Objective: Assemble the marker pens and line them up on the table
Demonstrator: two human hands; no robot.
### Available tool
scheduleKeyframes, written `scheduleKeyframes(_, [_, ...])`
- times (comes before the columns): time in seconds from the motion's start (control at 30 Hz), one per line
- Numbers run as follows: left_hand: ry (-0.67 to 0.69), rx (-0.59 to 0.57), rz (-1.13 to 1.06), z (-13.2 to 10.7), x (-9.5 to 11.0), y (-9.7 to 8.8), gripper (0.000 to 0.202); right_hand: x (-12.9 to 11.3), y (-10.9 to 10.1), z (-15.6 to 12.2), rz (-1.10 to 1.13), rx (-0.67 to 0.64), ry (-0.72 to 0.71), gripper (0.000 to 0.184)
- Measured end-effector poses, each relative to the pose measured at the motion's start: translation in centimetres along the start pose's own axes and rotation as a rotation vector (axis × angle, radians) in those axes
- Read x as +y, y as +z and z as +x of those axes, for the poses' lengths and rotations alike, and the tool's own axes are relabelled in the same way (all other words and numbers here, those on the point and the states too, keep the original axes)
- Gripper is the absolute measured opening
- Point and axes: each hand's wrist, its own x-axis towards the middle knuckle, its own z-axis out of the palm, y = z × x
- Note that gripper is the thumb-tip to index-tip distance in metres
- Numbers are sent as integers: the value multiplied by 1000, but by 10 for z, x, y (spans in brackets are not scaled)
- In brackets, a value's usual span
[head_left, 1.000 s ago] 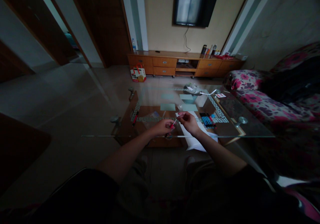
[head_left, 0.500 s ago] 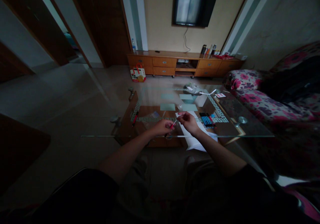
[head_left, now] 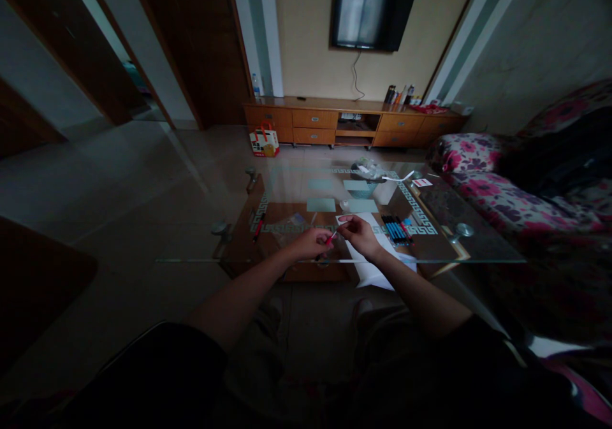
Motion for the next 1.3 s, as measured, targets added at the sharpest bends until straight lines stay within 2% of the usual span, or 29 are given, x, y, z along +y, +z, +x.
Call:
scheduleKeyframes(0.43, [2, -3, -4, 0, 3, 0, 30, -2, 2, -1, 50, -59, 0, 40])
scheduleKeyframes(0.9, [-11, 27, 3, -1, 1, 0, 32, -3, 1, -1, -21, -84, -14, 38])
scheduleKeyframes(1.0, [10, 45, -15, 1, -1, 0, 35, -3, -6, 2, -97, -21, -58, 38])
scheduleKeyframes(1.17, [29, 80, -42, 3, -4, -1, 36, -17, -25, 2, -335, 189, -188, 36])
scheduleKeyframes(1.3, [26, 87, -20, 1, -4, -1, 34, -18, -40, 0, -535, 218, -256, 30])
